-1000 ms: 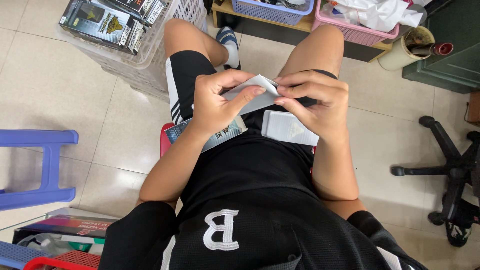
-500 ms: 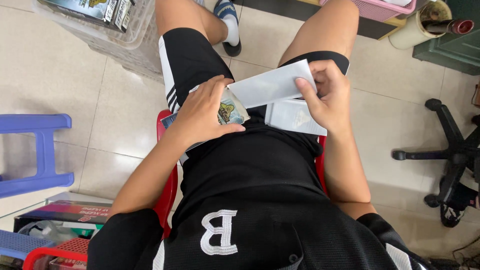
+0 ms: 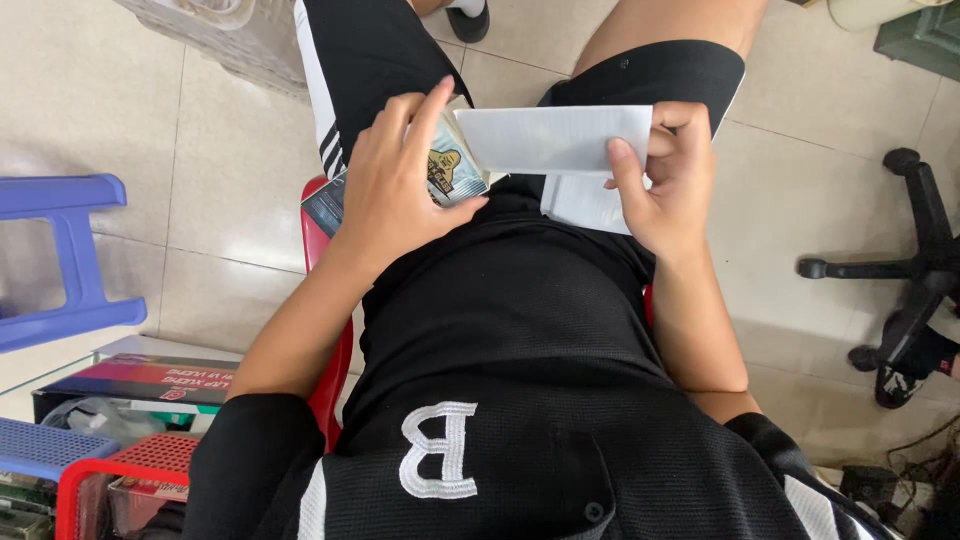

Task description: Insert screen protector glass into protective paper sleeves.

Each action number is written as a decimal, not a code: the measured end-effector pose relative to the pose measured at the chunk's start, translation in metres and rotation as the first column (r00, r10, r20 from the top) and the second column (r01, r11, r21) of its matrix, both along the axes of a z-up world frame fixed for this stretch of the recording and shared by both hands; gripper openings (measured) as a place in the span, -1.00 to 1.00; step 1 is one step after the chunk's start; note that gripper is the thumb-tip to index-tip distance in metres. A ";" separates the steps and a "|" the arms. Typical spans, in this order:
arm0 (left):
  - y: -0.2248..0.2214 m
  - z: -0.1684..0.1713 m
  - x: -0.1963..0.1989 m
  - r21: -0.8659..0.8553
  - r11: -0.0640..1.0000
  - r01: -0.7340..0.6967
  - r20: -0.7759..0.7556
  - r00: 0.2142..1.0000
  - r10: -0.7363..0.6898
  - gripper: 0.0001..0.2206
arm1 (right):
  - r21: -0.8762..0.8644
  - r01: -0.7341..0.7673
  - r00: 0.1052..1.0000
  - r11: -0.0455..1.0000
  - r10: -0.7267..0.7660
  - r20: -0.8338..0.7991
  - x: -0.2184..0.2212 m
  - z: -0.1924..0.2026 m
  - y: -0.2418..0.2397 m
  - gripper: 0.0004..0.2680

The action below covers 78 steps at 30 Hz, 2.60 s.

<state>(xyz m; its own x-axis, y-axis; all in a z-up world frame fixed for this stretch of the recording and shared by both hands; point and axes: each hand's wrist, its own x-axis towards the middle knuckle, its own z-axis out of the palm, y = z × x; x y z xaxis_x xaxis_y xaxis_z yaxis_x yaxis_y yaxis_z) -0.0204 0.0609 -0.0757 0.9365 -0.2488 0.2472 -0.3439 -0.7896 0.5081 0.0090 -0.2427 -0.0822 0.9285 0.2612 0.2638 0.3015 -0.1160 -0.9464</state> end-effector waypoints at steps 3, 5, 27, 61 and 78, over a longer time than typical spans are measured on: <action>0.007 0.015 -0.004 -0.061 0.998 0.001 0.201 0.979 0.011 -0.02 | 0.035 0.054 0.998 0.998 -0.053 -0.014 -0.015 0.021 -0.009 -0.80; 0.007 0.017 -0.004 -0.071 0.997 0.033 0.279 0.960 -0.012 -0.03 | 0.054 0.058 0.998 0.997 -0.057 -0.003 -0.021 0.033 -0.019 -0.80; 0.001 -0.011 -0.004 -0.156 0.904 0.397 0.561 0.789 -0.250 -0.17 | -0.167 0.305 0.952 0.938 -0.299 0.062 -0.073 0.108 0.020 -0.69; -0.014 0.013 -0.005 0.011 0.953 0.302 0.052 0.952 -0.303 -0.07 | -0.688 0.147 0.969 0.711 -0.242 -0.042 -0.017 -0.016 -0.090 -0.37; -0.013 0.014 -0.006 0.108 0.978 0.179 -0.231 0.961 -0.150 -0.05 | -0.274 0.324 0.920 0.906 -0.368 -0.131 -0.022 -0.014 -0.116 -0.78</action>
